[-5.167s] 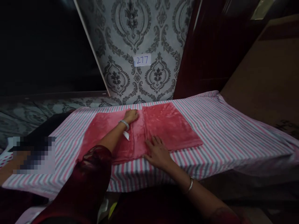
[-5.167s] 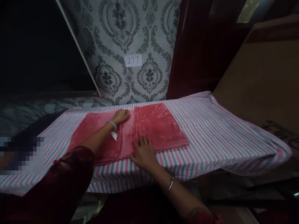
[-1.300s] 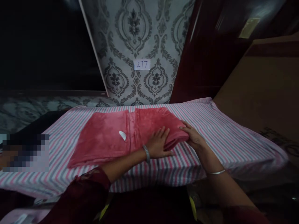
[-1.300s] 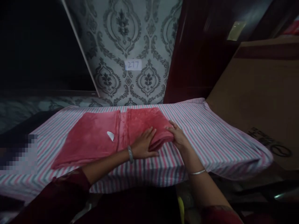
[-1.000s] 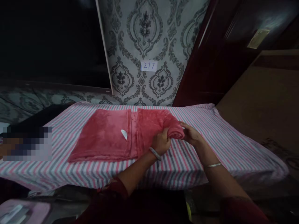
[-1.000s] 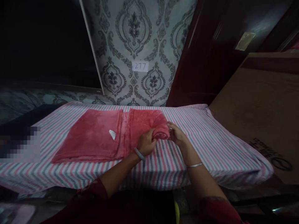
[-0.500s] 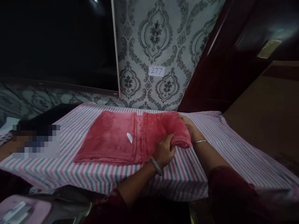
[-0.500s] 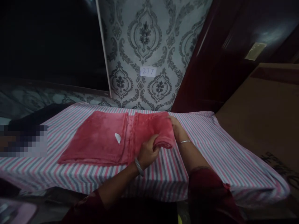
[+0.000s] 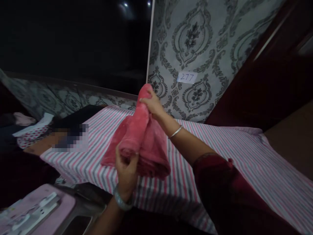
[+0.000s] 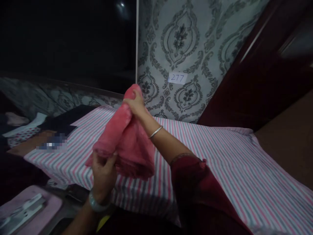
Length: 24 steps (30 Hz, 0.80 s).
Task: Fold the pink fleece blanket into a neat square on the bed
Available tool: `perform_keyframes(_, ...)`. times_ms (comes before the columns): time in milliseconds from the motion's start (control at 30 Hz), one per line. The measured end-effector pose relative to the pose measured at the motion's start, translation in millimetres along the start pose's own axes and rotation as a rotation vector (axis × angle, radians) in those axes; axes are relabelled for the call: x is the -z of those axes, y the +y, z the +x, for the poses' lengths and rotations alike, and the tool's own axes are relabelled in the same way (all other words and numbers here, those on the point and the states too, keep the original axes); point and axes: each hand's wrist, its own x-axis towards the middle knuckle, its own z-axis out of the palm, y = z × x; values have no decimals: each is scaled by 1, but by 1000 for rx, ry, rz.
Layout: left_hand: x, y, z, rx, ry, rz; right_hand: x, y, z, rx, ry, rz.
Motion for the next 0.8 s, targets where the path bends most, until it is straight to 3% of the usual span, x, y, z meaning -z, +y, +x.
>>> perform_keyframes(67,33,-11,7,175,76,-81,-52,16,-23,-165,-60,-25)
perform_keyframes(133,58,-20,15,390,108,-251,-88,32,-51,-375,-198,-8)
perform_keyframes(233,77,-24,29,596,93,-418,-102,55,-85,-506,-278,50)
perform_keyframes(300,81,-20,37,577,117,-483,-87,66,-95,-526,-267,93)
perform_keyframes(367,85,-13,46,547,161,-554,-56,74,-98,-490,-201,99)
perform_keyframes(533,113,3,73,657,143,-477,45,91,-122,-327,172,-82)
perform_keyframes(667,121,7,110,853,64,-248,93,96,-163,-586,268,-9)
perform_keyframes(800,95,2,152,925,-95,-115,94,83,-193,-753,242,190)
